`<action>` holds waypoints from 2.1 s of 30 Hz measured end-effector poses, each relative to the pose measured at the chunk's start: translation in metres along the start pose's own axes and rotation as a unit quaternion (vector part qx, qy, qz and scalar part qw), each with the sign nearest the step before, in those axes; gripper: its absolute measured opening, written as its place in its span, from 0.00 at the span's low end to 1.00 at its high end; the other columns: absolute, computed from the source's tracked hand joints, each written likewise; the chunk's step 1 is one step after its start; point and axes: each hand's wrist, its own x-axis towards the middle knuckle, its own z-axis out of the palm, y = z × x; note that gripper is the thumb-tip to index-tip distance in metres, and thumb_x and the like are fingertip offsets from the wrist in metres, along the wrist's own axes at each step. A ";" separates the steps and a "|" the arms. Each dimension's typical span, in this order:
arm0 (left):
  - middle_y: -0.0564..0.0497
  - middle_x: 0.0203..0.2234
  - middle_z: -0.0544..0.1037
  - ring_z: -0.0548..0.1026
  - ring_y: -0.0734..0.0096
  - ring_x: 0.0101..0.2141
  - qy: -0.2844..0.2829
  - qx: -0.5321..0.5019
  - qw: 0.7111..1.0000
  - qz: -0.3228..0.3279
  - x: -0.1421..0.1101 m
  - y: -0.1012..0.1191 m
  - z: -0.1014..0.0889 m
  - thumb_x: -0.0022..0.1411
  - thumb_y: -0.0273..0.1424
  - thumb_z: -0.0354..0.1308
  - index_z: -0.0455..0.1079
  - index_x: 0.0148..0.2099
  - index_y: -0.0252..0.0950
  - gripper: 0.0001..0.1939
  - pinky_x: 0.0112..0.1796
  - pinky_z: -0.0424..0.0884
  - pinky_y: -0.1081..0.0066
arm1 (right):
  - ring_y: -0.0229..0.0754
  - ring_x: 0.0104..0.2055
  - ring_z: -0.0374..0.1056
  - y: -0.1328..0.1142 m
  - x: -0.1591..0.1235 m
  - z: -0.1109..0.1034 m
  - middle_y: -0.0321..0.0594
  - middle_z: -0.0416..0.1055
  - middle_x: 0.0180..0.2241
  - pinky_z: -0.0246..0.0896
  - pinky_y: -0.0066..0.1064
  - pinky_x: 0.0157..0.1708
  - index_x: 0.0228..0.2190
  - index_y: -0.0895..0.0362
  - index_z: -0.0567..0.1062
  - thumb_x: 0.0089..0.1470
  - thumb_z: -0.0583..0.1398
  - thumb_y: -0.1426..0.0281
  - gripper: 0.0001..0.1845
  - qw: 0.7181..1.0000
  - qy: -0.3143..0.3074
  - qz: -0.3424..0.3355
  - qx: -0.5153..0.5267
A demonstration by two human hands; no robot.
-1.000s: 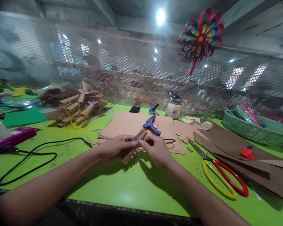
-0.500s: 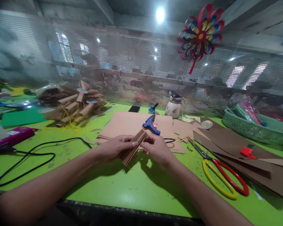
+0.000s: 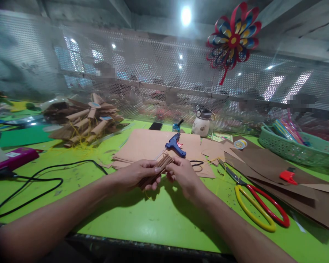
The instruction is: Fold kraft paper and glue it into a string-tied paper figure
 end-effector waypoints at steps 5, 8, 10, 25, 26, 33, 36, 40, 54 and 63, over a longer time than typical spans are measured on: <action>0.47 0.26 0.72 0.72 0.75 0.22 -0.024 -0.008 1.000 -0.008 -0.002 -0.001 -0.002 0.62 0.38 0.50 0.67 0.43 0.32 0.15 0.21 0.63 0.77 | 0.32 0.21 0.59 -0.001 0.002 -0.001 0.34 0.66 0.22 0.52 0.24 0.18 0.31 0.59 0.70 0.41 0.60 0.73 0.10 0.995 0.054 -0.034 -0.076; 0.47 0.26 0.73 0.73 0.74 0.22 -0.026 -0.022 0.999 -0.011 -0.003 0.000 -0.006 0.62 0.37 0.50 0.66 0.43 0.32 0.14 0.22 0.65 0.76 | 0.36 0.28 0.65 0.001 0.005 -0.005 0.37 0.70 0.30 0.61 0.26 0.22 0.40 0.57 0.68 0.40 0.61 0.75 0.21 0.984 0.066 -0.095 -0.137; 0.47 0.26 0.73 0.73 0.74 0.22 -0.026 -0.029 0.999 -0.012 -0.004 0.001 -0.008 0.62 0.36 0.51 0.66 0.42 0.31 0.13 0.21 0.65 0.77 | 0.39 0.31 0.68 0.002 0.007 -0.009 0.39 0.71 0.33 0.66 0.30 0.29 0.42 0.57 0.69 0.41 0.61 0.75 0.22 0.976 0.045 -0.133 -0.163; 0.47 0.24 0.73 0.70 0.78 0.19 -0.026 -0.017 0.999 -0.020 -0.009 0.010 -0.005 0.59 0.35 0.54 0.68 0.42 0.29 0.14 0.18 0.60 0.79 | 0.37 0.31 0.69 -0.016 0.004 -0.029 0.38 0.72 0.30 0.66 0.32 0.33 0.38 0.59 0.70 0.39 0.67 0.70 0.21 0.987 -0.120 -0.105 -0.038; 0.48 0.24 0.74 0.70 0.78 0.20 -0.024 -0.015 0.999 -0.018 -0.008 0.009 -0.006 0.59 0.35 0.54 0.68 0.42 0.29 0.14 0.18 0.60 0.79 | 0.37 0.32 0.69 -0.017 0.004 -0.029 0.39 0.72 0.31 0.66 0.32 0.34 0.38 0.58 0.70 0.39 0.67 0.70 0.21 0.987 -0.120 -0.099 -0.034; 0.48 0.24 0.74 0.70 0.78 0.20 -0.020 -0.015 0.999 -0.024 -0.007 0.009 -0.007 0.60 0.35 0.53 0.67 0.43 0.30 0.13 0.19 0.62 0.79 | 0.38 0.35 0.68 -0.017 0.003 -0.030 0.41 0.71 0.33 0.66 0.35 0.37 0.40 0.58 0.70 0.40 0.67 0.71 0.22 0.988 -0.118 -0.088 -0.037; 0.48 0.24 0.74 0.71 0.77 0.20 -0.024 -0.017 0.999 -0.028 -0.007 0.010 -0.007 0.61 0.35 0.53 0.66 0.44 0.30 0.13 0.19 0.63 0.78 | 0.39 0.36 0.68 -0.017 0.003 -0.030 0.41 0.71 0.34 0.66 0.35 0.39 0.40 0.59 0.71 0.40 0.66 0.73 0.22 0.988 -0.120 -0.088 -0.036; 0.48 0.24 0.74 0.71 0.77 0.19 -0.031 -0.012 0.999 -0.027 -0.007 0.010 -0.007 0.61 0.35 0.52 0.66 0.44 0.30 0.13 0.20 0.64 0.78 | 0.39 0.37 0.69 -0.016 0.004 -0.029 0.41 0.71 0.36 0.66 0.36 0.40 0.41 0.59 0.70 0.39 0.66 0.74 0.23 0.987 -0.125 -0.095 -0.034; 0.48 0.22 0.73 0.71 0.75 0.19 -0.031 -0.007 0.999 -0.038 -0.006 0.007 -0.008 0.58 0.37 0.55 0.68 0.43 0.29 0.16 0.16 0.60 0.78 | 0.41 0.36 0.69 -0.011 0.004 -0.028 0.40 0.72 0.34 0.64 0.36 0.40 0.39 0.58 0.71 0.41 0.65 0.73 0.20 0.976 -0.104 -0.134 -0.133; 0.49 0.22 0.73 0.71 0.76 0.19 -0.056 0.016 0.996 -0.061 -0.010 0.010 -0.004 0.57 0.40 0.57 0.69 0.45 0.30 0.19 0.17 0.61 0.78 | 0.35 0.27 0.65 -0.016 0.002 -0.032 0.36 0.70 0.24 0.60 0.29 0.28 0.27 0.59 0.72 0.43 0.65 0.67 0.10 0.972 -0.133 -0.112 -0.156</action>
